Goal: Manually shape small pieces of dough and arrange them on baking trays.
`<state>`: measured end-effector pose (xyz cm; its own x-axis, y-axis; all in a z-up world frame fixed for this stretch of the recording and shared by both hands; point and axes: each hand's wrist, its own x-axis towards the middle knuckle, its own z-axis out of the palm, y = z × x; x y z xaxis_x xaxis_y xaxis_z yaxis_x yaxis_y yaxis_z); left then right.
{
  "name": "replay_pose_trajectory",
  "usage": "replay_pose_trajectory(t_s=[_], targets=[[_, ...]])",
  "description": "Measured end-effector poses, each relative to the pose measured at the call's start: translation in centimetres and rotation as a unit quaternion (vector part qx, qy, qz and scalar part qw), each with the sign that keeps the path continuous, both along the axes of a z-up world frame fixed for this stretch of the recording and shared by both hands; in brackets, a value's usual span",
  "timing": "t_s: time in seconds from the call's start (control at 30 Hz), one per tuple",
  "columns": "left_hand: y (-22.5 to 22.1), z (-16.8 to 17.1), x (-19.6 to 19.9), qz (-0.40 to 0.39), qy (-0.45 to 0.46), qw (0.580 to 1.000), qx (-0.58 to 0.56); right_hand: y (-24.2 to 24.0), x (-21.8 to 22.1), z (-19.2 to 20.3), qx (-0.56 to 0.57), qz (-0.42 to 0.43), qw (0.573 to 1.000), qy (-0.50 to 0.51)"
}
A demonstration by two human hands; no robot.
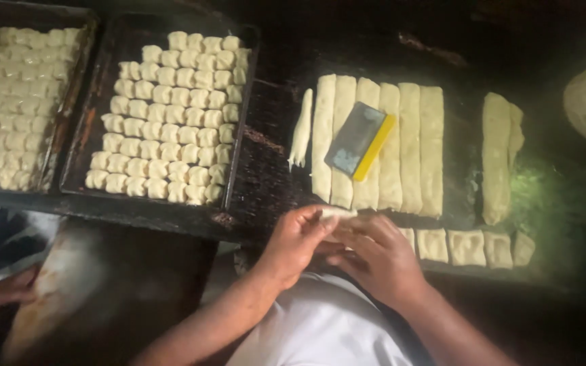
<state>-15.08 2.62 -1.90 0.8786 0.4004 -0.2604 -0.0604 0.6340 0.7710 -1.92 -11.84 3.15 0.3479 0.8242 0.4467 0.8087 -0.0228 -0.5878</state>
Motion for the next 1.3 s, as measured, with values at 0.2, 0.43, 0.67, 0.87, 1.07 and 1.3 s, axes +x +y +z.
replay_pose_trajectory(t_s=[0.2, 0.43, 0.67, 0.87, 1.07, 1.3], targets=[[-1.7, 2.0, 0.5, -0.016, 0.078, 0.996, 0.035, 1.6, 3.9, 0.5, -0.165, 0.008, 0.951, 0.263], [-2.9, 1.6, -0.6, -0.013, 0.147, 0.978, 0.144, 1.4, 4.4, -5.0, -0.231, 0.099, 0.814, 0.524], [-2.9, 0.2, -2.7, 0.066, 0.172, 0.983, 0.007, 1.4, 0.6, -1.6, 0.006, 0.173, 0.985, 0.008], [-3.5, 0.9, -5.0, 0.111, 0.107, 0.972, 0.178, 0.3, 1.4, -4.6, -0.016, 0.187, 0.982, -0.005], [-4.3, 2.3, -7.9, 0.105, 0.052, 0.96, 0.256, 2.7, -1.3, -1.1, -0.164, 0.144, 0.914, 0.343], [-5.6, 2.4, -9.2, 0.154, -0.006, 0.968, 0.201, 1.0, 0.5, -3.8, -0.246, 0.115, 0.815, 0.511]])
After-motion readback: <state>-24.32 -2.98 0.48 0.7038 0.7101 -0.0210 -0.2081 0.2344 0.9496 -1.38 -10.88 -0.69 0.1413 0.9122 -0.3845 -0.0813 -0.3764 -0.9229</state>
